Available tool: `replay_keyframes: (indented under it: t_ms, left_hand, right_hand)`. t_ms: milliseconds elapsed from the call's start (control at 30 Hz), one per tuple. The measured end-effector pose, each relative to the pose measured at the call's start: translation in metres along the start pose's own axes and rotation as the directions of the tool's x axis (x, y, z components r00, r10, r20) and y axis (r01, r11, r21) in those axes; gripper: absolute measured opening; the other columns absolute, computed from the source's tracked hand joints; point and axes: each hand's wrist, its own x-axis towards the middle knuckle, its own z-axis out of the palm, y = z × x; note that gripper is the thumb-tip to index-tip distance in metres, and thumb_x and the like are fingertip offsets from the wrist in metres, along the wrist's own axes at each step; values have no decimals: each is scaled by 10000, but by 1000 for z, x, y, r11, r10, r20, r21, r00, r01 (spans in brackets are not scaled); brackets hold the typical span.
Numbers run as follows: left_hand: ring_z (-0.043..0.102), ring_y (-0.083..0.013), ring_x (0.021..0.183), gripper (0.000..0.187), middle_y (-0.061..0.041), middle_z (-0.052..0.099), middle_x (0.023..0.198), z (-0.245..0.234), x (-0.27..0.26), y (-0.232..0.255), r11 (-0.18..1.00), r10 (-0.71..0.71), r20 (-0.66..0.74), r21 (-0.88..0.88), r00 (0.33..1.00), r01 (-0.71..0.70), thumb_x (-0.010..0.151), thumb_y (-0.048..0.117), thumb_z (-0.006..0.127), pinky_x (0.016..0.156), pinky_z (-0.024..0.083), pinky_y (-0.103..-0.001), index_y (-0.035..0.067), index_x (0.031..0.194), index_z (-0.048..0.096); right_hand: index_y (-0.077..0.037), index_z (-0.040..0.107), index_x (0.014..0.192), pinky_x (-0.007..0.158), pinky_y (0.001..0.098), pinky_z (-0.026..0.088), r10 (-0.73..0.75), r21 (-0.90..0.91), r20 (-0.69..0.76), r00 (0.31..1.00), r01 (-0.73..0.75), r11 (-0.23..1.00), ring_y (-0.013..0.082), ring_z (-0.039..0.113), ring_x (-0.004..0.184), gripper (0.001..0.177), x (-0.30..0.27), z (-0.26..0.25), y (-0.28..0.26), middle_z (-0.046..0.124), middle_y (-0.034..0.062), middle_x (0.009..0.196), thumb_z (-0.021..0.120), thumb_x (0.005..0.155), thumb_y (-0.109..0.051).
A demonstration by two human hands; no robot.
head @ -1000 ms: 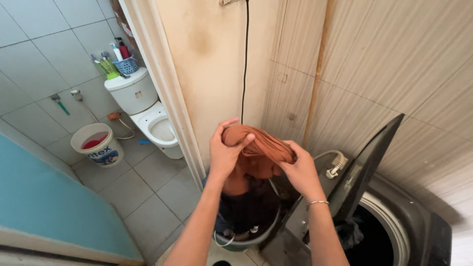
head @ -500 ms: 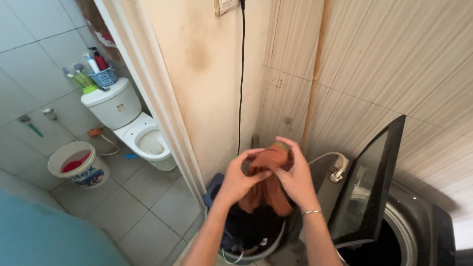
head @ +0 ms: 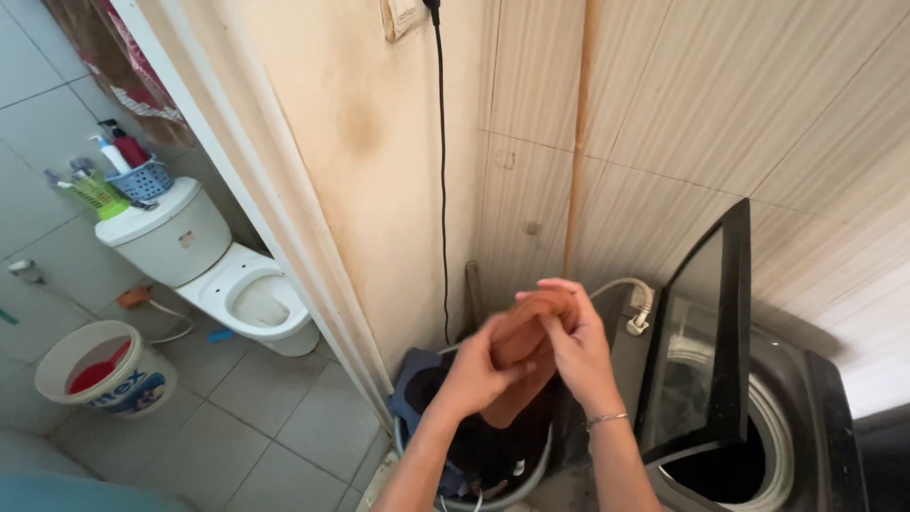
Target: Moving clothes from a basket into a washing machine and sorting them.
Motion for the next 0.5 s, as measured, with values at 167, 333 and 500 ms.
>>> replay_keyframes:
  t_ms: [167,333,500]
  left_hand:
    - [671,-168,1180,724,-83,729,1272,-6,-8,-58,994,-95,305,-17,948,106,712,269,924,1029,513,-333,0,1323,644]
    - [680,-126,1118,668,-51,757,1221,-40,-8,-47,953,-195,253,-181,947,245,731,323,904,1000,531,-315,8,1281,692]
    - [722,-201,966,474,-133,799,1043,-88,3,-53,987,-162,-62,10,985,163,686,214,928,876,581,-352,-15,1067,762]
  right_hand:
    - [-46,587,1258,945,322,581,38,149,-75,996,-27,988,184,711,1063,270,-2,7,-19,765,118,1121,594,989,-17]
    - [-36,609,1222,914,293,578,-110,-111,-136,985,95,989,163,708,1044,444,-1,6,-17,756,93,1103,767,813,32]
    - [-47,642,1212,951,303,557,-133,-373,-157,979,66,925,155,706,1067,528,-8,4,-27,771,68,1088,848,729,9]
